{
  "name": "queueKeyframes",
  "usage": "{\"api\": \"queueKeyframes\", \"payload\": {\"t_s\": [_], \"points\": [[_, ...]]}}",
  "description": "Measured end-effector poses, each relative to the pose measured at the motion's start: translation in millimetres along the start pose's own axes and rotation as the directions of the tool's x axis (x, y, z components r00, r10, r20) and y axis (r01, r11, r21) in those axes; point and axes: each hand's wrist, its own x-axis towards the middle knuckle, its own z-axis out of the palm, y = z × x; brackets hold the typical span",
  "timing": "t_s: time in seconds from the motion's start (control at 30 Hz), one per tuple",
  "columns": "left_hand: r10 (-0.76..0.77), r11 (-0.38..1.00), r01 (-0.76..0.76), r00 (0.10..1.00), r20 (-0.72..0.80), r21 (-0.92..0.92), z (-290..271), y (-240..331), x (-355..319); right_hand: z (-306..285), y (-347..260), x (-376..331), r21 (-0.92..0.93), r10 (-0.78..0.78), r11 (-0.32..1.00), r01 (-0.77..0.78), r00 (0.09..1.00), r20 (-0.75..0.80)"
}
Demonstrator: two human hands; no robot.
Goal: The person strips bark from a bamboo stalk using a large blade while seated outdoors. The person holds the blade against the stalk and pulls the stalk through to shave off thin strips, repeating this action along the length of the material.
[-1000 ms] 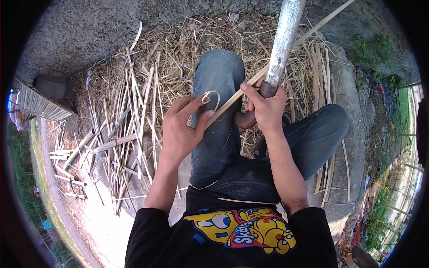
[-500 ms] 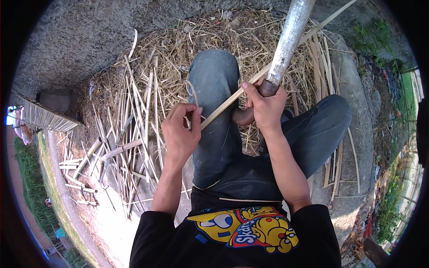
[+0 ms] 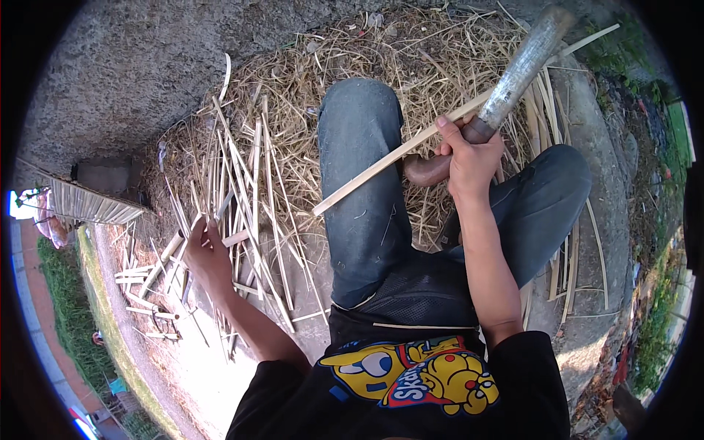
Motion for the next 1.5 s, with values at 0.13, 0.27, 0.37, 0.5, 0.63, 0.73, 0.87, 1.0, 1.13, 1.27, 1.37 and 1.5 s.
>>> {"api": "queueKeyframes", "payload": {"t_s": [0.13,0.27,0.37,0.5,0.63,0.73,0.87,1.0,1.13,1.27,1.37,1.5], "points": [[0.436,0.816,-0.336,0.892,0.119,-0.469,3,114,-38,17,5,-14,-0.017,-0.009,1.000,0.010,0.999,0.042],[0.590,0.742,-0.414,0.777,0.220,-0.527,32,150,-59,22,0,-22,-0.035,-0.054,0.998,0.058,0.992,0.111],[0.480,0.771,-0.187,0.799,0.363,-0.609,44,141,-57,14,-1,-22,-0.090,-0.094,0.990,0.113,0.977,0.193],[0.519,0.740,-0.254,0.804,0.290,-0.622,48,109,-42,-17,-19,-23,-0.231,0.104,0.973,-0.023,0.933,0.345],[0.535,0.739,-0.263,0.789,0.302,-0.621,44,96,-26,-48,-31,-14,-0.337,0.288,0.926,-0.170,0.895,0.340],[0.579,0.730,-0.336,0.767,0.277,-0.595,52,86,-21,-54,-33,-9,-0.363,0.315,0.908,-0.210,0.912,0.262],[0.586,0.731,-0.330,0.752,0.301,-0.598,58,80,-17,-54,-39,-11,-0.265,0.352,0.919,-0.293,0.912,0.212],[0.617,0.716,-0.357,0.725,0.305,-0.599,58,71,-8,-66,-43,-20,-0.277,0.443,0.884,-0.377,0.865,0.237],[0.607,0.719,-0.331,0.728,0.320,-0.611,55,69,-9,-74,-57,-10,-0.292,0.473,0.864,-0.411,0.860,0.191],[0.617,0.701,-0.344,0.731,0.290,-0.624,62,77,-13,-69,-56,-10,-0.220,0.477,0.872,-0.437,0.858,0.190],[0.628,0.679,-0.320,0.720,0.297,-0.660,64,101,-20,-47,-36,-50,-0.405,0.619,0.775,-0.485,0.713,0.329],[0.596,0.724,-0.322,0.737,0.318,-0.610,59,90,-15,-32,-36,-51,-0.388,0.537,0.829,-0.404,0.768,0.348]]}}
